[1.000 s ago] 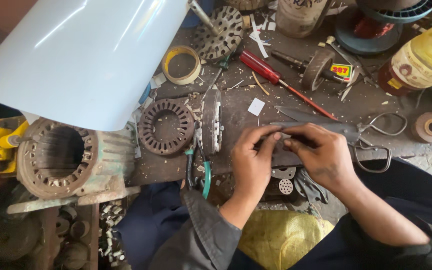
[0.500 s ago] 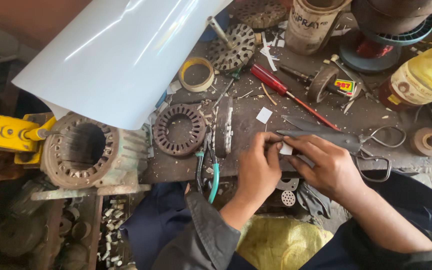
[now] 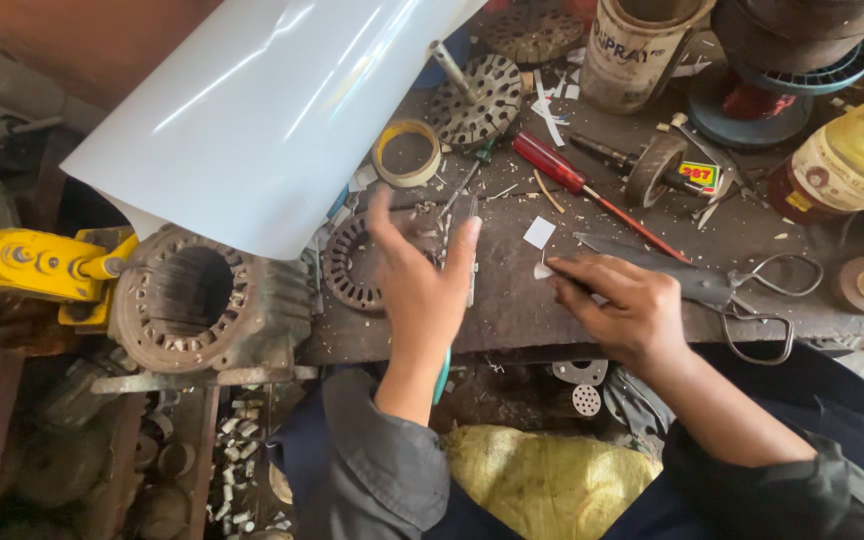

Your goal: The person places small white rectangular pieces into the slots of a circular motor stator, then cuts a strip from a white sheet using scissors and wraps it around the stator.

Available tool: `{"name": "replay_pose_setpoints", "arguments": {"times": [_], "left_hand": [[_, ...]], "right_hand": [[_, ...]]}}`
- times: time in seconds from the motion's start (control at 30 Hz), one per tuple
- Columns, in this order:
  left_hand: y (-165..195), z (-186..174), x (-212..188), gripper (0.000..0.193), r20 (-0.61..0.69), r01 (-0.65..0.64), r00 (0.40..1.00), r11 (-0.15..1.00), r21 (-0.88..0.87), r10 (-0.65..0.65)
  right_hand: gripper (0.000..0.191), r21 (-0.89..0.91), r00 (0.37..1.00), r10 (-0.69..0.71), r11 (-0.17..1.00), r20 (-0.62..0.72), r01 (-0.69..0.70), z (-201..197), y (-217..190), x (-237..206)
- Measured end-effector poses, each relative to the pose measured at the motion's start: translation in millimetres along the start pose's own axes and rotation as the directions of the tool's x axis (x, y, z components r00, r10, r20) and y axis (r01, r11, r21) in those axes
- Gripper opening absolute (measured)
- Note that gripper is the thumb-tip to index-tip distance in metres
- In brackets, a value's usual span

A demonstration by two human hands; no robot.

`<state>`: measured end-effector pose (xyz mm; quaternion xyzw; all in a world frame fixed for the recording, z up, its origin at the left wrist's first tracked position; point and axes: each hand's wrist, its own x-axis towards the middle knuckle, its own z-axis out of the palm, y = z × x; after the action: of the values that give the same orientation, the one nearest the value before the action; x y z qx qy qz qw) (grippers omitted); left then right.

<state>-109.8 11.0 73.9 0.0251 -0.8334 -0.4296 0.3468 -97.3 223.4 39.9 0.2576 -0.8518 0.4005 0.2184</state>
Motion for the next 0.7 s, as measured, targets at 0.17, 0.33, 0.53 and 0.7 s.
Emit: {"name": "replay_pose_setpoints", "arguments": {"times": [0.17, 0.33, 0.53, 0.7], "left_hand": [[-13, 22, -16, 0.049, 0.51, 0.709, 0.704, 0.456, -0.537, -0.494], [-12, 28, -34, 0.04, 0.446, 0.659, 0.74, 0.412, -0.629, -0.503], [-9, 26, -38, 0.038, 0.491, 0.695, 0.695, 0.318, -0.644, -0.525], [-18, 22, -33, 0.042, 0.516, 0.746, 0.626, 0.257, -0.614, -0.585]], "right_hand": [[0.022, 0.022, 0.981, 0.193, 0.981, 0.007, -0.194, 33, 11, 4], [0.024, 0.033, 0.952, 0.307, 0.951, 0.02, -0.308, 56, 20, 4], [0.018, 0.101, 0.934, 0.358, 0.929, -0.005, -0.356, 69, 15, -4], [0.02, 0.086, 0.917, 0.369, 0.919, 0.15, -0.384, 68, 14, 0]]}}
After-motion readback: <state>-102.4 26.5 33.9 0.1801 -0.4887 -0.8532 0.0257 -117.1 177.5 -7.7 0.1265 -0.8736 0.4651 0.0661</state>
